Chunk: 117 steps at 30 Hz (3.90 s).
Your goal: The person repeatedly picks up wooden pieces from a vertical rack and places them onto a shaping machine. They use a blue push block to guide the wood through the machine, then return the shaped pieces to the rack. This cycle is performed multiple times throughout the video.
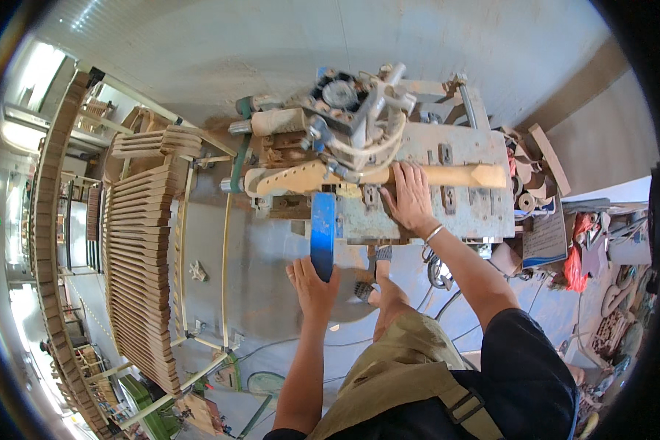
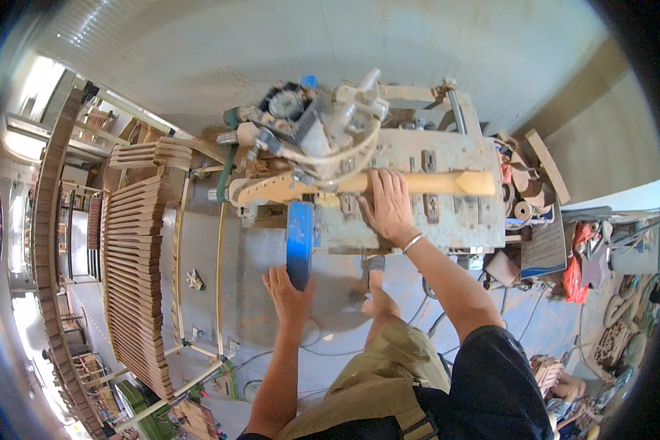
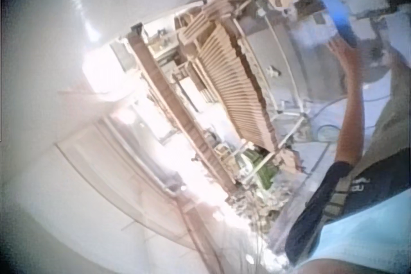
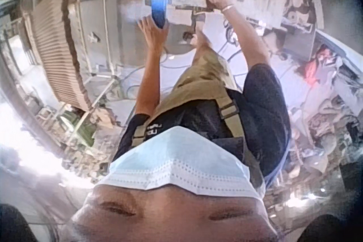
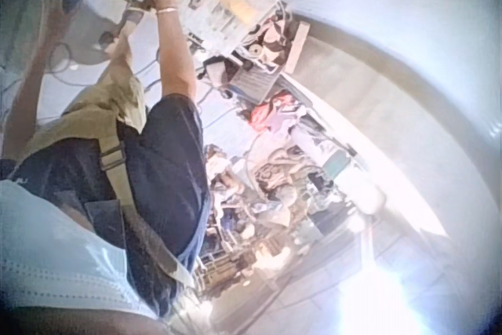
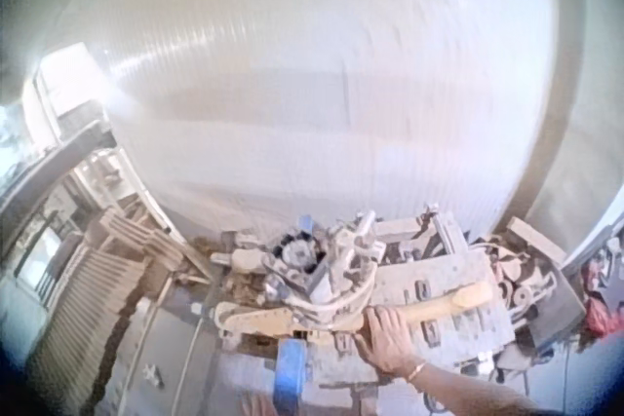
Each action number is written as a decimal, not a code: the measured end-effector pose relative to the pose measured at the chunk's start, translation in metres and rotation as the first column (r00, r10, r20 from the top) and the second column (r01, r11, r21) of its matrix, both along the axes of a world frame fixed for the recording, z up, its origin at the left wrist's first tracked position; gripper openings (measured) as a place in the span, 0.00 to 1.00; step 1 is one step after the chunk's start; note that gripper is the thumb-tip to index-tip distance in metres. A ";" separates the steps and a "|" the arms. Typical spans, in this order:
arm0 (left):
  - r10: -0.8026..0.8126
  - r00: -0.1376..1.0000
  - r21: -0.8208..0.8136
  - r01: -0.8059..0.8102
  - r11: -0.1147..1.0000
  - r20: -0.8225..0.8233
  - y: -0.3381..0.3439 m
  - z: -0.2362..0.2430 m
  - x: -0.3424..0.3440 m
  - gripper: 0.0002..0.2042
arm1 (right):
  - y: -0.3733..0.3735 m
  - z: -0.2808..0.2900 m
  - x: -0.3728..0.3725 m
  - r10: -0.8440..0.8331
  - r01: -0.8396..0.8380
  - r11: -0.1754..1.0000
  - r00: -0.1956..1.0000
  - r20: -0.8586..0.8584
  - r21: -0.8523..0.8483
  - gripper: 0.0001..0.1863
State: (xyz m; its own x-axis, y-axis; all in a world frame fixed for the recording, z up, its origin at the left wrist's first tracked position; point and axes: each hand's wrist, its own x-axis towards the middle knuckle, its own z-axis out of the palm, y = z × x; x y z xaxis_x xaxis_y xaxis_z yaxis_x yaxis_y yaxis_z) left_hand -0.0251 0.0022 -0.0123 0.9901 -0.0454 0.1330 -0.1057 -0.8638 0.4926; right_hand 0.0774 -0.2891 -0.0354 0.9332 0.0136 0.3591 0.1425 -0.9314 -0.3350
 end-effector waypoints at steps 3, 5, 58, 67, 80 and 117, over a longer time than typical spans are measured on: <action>0.016 0.999 -0.036 -0.018 0.999 -0.043 0.010 0.004 -0.021 0.25 | 0.011 0.003 -0.019 -0.007 0.007 1.000 0.998 -0.067 0.005 0.36; 0.026 1.000 0.006 -0.025 1.000 -0.013 0.011 0.007 -0.031 0.25 | 0.017 0.005 -0.025 -0.017 0.017 1.000 0.997 -0.082 0.001 0.36; -0.066 0.978 0.095 0.048 0.994 0.196 -0.088 0.000 0.219 0.29 | -0.068 -0.010 0.211 -0.168 0.177 0.980 0.981 0.097 -0.092 0.32; -0.077 0.980 0.097 0.060 0.994 0.185 -0.070 -0.007 0.182 0.30 | -0.054 -0.010 0.179 -0.160 0.164 0.984 0.986 0.055 -0.075 0.33; -0.034 0.999 0.137 0.035 0.990 -0.015 -0.038 -0.002 0.088 0.32 | -0.024 -0.001 0.089 -0.145 0.145 0.989 0.989 -0.034 -0.002 0.32; -0.076 0.869 -0.869 -0.492 -0.047 -0.488 0.195 0.113 0.244 0.12 | 0.264 0.187 0.108 0.627 -0.016 0.772 0.182 -0.757 0.636 0.42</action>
State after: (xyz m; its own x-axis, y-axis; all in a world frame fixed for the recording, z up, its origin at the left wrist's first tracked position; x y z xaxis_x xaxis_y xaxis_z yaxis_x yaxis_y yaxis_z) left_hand 0.2192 0.1973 0.1004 0.8888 0.0597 -0.4544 0.3543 0.5394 0.7639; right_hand 0.1852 -0.0251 0.1520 0.5228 0.5588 -0.6438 -0.2883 -0.5948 -0.7504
